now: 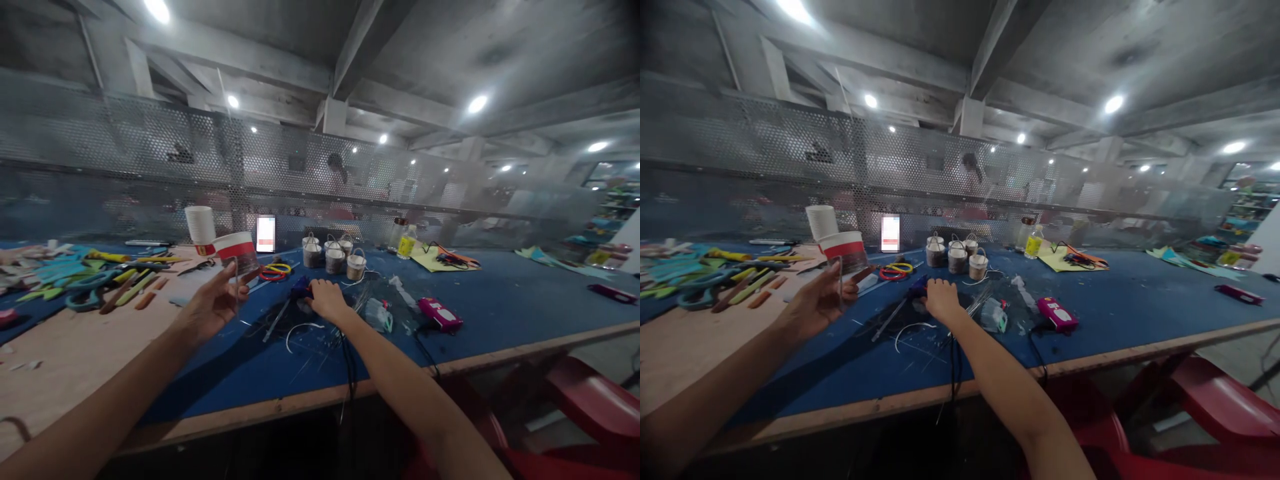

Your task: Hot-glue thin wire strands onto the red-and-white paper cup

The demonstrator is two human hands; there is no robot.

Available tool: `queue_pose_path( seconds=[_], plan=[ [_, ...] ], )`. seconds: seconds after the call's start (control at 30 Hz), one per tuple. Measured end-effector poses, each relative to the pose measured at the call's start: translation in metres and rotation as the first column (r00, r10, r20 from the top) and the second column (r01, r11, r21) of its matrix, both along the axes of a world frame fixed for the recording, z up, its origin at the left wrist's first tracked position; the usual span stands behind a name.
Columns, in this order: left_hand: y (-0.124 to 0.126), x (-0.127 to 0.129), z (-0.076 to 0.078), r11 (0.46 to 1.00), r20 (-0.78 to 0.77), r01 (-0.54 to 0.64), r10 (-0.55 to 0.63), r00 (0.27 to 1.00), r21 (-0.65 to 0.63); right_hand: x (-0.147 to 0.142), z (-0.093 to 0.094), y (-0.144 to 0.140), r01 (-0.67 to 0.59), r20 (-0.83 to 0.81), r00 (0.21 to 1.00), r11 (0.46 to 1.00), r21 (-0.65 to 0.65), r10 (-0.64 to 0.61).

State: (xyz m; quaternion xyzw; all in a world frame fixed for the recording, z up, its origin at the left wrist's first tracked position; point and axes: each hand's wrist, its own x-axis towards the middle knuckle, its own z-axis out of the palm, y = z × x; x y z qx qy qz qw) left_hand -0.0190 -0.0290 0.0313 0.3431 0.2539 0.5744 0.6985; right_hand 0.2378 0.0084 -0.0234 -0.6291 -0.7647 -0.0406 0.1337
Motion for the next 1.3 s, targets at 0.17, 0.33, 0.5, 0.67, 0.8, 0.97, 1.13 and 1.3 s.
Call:
queue_pose_path(
  seconds=[0.17,0.33,0.5,0.67,0.8,0.97,1.13,1.3],
  plan=[
    [0.005,-0.003,-0.006,0.999,-0.005,0.027,-0.027,1.000,0.027,-0.001,-0.002,0.001,0.005,-0.005,1.000,0.999,0.032,-0.005],
    [0.004,-0.005,-0.005,0.999,-0.014,0.035,-0.035,0.999,0.035,-0.002,0.011,-0.004,0.033,-0.110,0.994,0.989,0.147,-0.017],
    [0.005,-0.005,-0.007,1.000,0.014,0.006,-0.006,1.000,0.013,0.000,0.024,-0.006,0.038,-0.363,0.930,0.962,0.269,0.065],
    [0.004,-0.001,-0.010,0.999,0.014,0.049,-0.050,0.999,0.015,-0.001,0.022,-0.006,0.017,-0.554,0.809,0.934,0.358,0.198],
    [-0.004,0.008,-0.006,0.993,0.031,0.110,-0.109,0.994,-0.044,-0.002,0.024,-0.009,-0.043,-0.675,0.675,0.930,0.365,0.296],
    [-0.014,0.016,-0.002,0.990,0.043,0.111,-0.108,0.993,-0.086,-0.008,0.023,-0.011,-0.056,-0.801,0.507,0.939,0.340,0.320],
    [-0.015,0.020,-0.006,0.976,0.126,0.196,-0.183,0.975,-0.098,-0.020,0.017,-0.010,-0.092,-0.885,0.324,0.942,0.322,0.334],
    [-0.015,0.025,-0.009,0.968,0.174,0.215,-0.191,0.966,-0.130,-0.028,0.017,-0.013,-0.170,-0.945,0.200,0.959,0.228,0.260]
  ],
)
